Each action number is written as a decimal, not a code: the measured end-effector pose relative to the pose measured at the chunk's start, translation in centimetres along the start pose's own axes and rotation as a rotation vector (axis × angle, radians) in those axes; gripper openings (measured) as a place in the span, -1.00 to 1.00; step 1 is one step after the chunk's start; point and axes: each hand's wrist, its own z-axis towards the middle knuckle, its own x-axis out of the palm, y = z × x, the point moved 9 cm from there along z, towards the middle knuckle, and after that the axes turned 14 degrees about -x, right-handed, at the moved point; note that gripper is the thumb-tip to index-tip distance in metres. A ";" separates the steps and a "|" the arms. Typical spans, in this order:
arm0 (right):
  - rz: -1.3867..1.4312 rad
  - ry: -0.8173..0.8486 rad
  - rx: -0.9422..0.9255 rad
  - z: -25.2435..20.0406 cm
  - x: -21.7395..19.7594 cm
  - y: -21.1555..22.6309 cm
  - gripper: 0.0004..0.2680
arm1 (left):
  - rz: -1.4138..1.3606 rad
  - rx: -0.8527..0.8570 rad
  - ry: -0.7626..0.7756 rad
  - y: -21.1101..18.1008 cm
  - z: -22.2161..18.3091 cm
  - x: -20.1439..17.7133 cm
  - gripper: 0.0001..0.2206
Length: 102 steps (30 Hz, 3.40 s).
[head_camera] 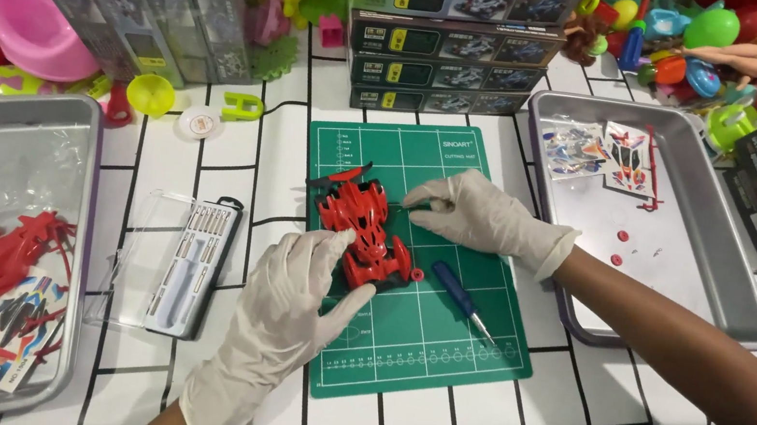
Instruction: Assembling a red Mini 4WD toy car by attaching body components and fastening them with a screwdriver.
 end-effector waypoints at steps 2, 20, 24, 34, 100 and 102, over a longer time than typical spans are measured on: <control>-0.088 0.037 -0.046 0.1 0.7 -0.5 -0.79 | -0.006 -0.018 0.005 0.2 -0.1 0.8 -0.41; -0.167 0.032 -0.207 1.9 1.0 1.3 -0.82 | -0.272 -0.040 0.089 1.0 0.3 1.6 -0.43; -0.161 0.124 -0.193 3.1 1.5 0.4 -0.86 | -0.284 -0.062 0.135 1.2 0.1 2.2 -0.42; -0.077 0.045 -0.112 0.6 -0.2 2.0 -0.93 | -0.259 -0.057 0.041 1.2 0.3 0.6 -0.44; -0.102 0.137 -0.011 -2.9 1.9 4.9 -0.92 | -0.092 -0.160 0.420 2.3 -0.7 6.7 0.34; -0.094 0.166 0.013 -3.1 2.1 4.4 -0.93 | -0.090 -0.156 0.420 2.2 -0.9 7.0 0.29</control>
